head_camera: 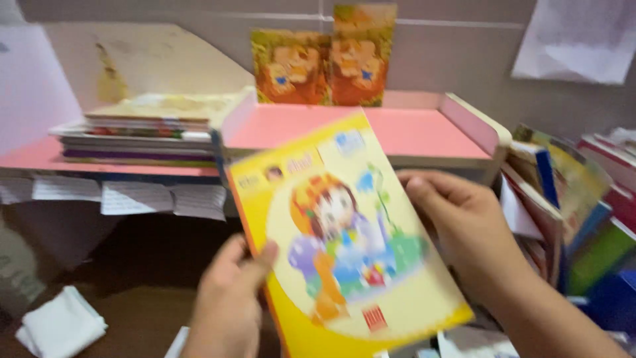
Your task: Organizing books and notebooks on a shelf and cutting out pages from a notebook.
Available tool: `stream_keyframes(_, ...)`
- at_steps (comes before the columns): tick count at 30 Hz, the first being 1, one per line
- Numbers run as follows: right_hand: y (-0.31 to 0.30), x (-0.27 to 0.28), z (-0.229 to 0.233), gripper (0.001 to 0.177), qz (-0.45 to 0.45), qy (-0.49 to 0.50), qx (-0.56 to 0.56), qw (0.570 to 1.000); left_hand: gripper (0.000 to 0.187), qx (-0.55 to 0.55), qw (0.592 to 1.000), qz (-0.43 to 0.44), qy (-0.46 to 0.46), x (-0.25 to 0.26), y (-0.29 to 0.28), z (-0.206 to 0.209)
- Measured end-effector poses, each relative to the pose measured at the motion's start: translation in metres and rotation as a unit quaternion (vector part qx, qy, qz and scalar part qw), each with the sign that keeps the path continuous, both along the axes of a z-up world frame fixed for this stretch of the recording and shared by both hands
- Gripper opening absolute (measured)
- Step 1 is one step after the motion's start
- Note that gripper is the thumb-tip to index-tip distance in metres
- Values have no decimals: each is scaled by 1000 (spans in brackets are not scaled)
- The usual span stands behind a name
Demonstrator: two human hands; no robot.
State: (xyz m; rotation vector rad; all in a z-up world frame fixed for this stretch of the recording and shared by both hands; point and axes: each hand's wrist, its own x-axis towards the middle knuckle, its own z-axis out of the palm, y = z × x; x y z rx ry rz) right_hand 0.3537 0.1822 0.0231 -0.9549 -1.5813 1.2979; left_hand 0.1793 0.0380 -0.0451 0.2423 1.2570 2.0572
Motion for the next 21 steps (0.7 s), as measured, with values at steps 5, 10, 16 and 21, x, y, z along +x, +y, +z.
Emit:
stream_keyframes(5, 64, -50, 11, 61, 35, -294, 294, 909, 33, 89, 993, 67, 28, -87, -1, 77)
stream_keyframes(10, 96, -71, -27, 64, -37, -475, 361, 802, 32, 107, 973, 202, 34, -195, 17, 102)
stream_keyframes(16, 102, -69, -33, 70, -61, -479, 377, 790, 34, 78, 966, 230, -90, -312, 52, 77)
stream_keyframes(21, 100, -71, -34, 71, -54, -461, 380, 800, 41, 2, 987, 162, -9, -323, 61, 79)
